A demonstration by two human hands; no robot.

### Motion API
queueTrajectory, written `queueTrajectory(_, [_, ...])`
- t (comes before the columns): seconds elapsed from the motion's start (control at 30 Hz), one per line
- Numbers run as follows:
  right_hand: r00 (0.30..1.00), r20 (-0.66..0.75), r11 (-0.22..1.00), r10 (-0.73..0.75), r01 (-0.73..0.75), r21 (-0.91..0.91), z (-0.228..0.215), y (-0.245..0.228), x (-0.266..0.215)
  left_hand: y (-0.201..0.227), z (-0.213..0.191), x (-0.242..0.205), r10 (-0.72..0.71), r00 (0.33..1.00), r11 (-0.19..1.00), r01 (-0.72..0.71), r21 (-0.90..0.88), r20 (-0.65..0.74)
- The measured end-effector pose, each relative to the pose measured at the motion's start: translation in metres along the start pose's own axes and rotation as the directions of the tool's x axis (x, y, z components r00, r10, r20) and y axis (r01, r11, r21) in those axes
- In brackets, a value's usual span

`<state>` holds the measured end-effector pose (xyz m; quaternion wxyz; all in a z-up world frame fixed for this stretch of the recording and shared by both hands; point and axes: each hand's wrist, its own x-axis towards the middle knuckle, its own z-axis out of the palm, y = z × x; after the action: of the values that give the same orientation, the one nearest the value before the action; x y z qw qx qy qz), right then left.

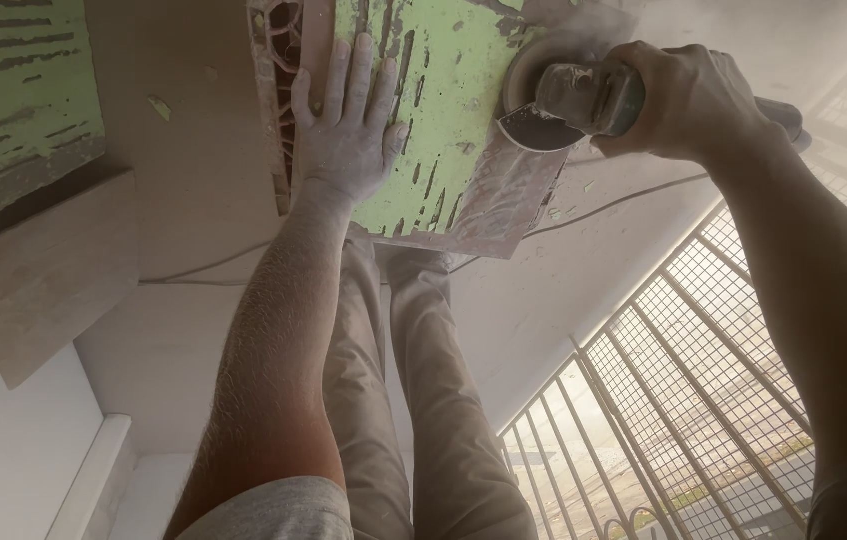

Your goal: Grinding the back surface of a ceramic tile using an angle grinder to remove material

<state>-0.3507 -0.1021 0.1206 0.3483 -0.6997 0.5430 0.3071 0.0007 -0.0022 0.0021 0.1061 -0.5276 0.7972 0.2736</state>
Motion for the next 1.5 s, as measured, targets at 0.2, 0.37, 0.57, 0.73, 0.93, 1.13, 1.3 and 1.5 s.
queueTrajectory(0.2, [1.000,-0.008,1.000,0.003,-0.002,0.018,-0.007,0.000,0.001,0.000,0.004,-0.001,0.023,0.997,0.999,-0.020,0.032,-0.072])
queueTrajectory(0.37, [0.995,-0.098,0.997,0.000,0.007,0.074,0.004,0.008,-0.014,-0.003,0.012,-0.001,0.048,0.985,0.998,-0.039,0.051,-0.168])
queueTrajectory(0.57, [0.997,0.066,0.999,0.044,-0.046,0.027,-0.001,0.012,-0.020,0.000,0.004,-0.001,0.018,0.997,0.999,-0.021,-0.037,-0.081])
queueTrajectory(0.73, [0.994,0.063,0.995,0.089,-0.086,-0.046,-0.009,0.007,-0.006,-0.003,0.013,-0.001,0.035,0.993,0.999,-0.032,0.030,-0.117])
queueTrajectory(0.93, [0.992,0.087,0.995,0.093,-0.091,-0.031,-0.017,-0.001,-0.005,-0.002,0.011,0.000,0.027,0.994,1.000,-0.027,0.002,-0.106])
queueTrajectory(1.13, [0.979,0.172,0.994,0.106,-0.100,-0.044,-0.023,-0.016,0.004,0.000,0.004,0.000,0.002,0.999,0.999,-0.003,-0.041,-0.032])
queueTrajectory(1.3, [0.989,0.112,0.995,0.096,-0.093,-0.035,-0.025,-0.013,0.004,-0.001,0.007,0.000,0.002,0.999,0.999,-0.003,-0.034,-0.040])
queueTrajectory(1.5, [0.992,-0.109,0.988,0.060,-0.044,0.147,-0.016,0.015,-0.011,-0.001,0.011,-0.002,0.025,0.992,0.999,-0.030,-0.036,-0.126])
